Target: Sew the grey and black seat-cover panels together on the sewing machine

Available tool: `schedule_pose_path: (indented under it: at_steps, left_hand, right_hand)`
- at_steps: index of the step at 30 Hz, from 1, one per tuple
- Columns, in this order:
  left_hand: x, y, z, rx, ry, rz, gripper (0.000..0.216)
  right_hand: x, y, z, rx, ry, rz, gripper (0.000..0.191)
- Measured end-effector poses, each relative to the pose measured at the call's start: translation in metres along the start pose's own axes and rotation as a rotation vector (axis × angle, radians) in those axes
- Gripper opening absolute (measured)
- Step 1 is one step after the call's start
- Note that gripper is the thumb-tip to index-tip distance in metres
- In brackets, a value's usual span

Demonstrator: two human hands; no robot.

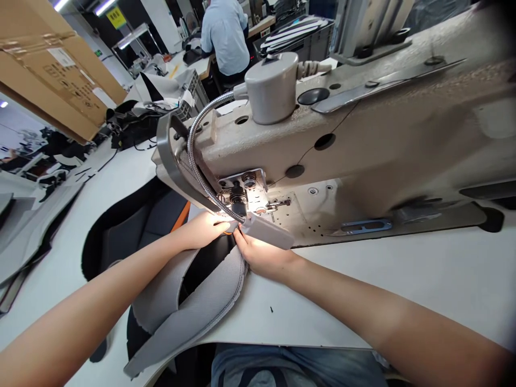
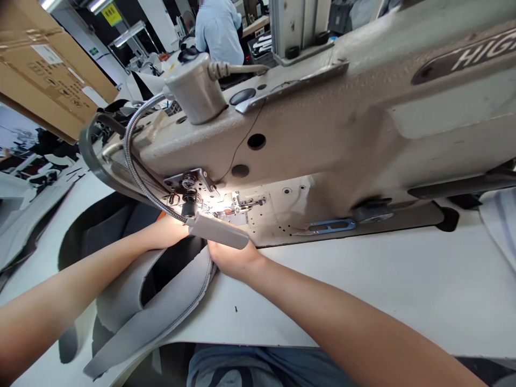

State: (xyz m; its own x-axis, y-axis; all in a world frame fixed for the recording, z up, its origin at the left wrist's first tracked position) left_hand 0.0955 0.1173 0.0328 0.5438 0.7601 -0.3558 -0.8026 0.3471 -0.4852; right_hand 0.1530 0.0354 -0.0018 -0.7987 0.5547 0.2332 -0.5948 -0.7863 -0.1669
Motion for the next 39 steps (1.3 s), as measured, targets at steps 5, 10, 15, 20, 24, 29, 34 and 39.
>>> schedule_pose_path:
  at_steps: [5,10,15,20,24,29,34,39]
  left_hand:
    - [-0.006,0.001,-0.002,-0.039,0.059,0.066,0.037]
    - [-0.009,0.002,-0.002,-0.026,0.057,0.11,0.04]
    - [-0.008,0.006,-0.004,-0.045,0.063,0.153,0.041]
    - [-0.006,0.01,-0.004,-0.05,0.06,0.161,0.039]
    - [-0.014,0.005,-0.007,0.1,-0.019,0.083,0.036]
    - [-0.032,-0.013,-0.019,0.542,-0.185,0.033,0.035]
    - [-0.038,-0.034,-0.038,0.769,-0.062,-0.133,0.034]
    - [-0.033,-0.031,-0.04,0.792,0.025,-0.122,0.061]
  right_hand:
    - [-0.001,0.0,0.008,0.019,0.05,0.034,0.037]
    - [-0.001,-0.004,0.007,0.006,0.029,-0.008,0.035]
    - [0.0,-0.006,0.007,-0.002,0.029,-0.029,0.04]
    - [0.001,-0.008,0.006,0.137,-0.048,-0.081,0.044]
    - [-0.001,-0.014,0.002,0.267,-0.083,-0.146,0.049]
    - [-0.008,-0.023,0.008,0.52,-0.116,-0.14,0.048]
    - [-0.045,-0.031,0.021,0.438,-0.096,-0.184,0.035]
    - [-0.139,-0.049,0.025,0.039,-0.114,-0.305,0.043]
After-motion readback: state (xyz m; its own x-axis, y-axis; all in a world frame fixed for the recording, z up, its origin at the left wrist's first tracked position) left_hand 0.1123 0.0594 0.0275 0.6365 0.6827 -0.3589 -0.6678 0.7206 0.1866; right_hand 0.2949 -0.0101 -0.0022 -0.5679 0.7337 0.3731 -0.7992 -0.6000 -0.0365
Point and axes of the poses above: each hand's wrist, its own x-axis towards the middle knuckle, its own z-axis out of the back of the hand, y = z × x, the point moved 8 cm from there along x, towards the middle knuckle, and after that the axes turned 11 degrees about z, right-handed, at the moved point
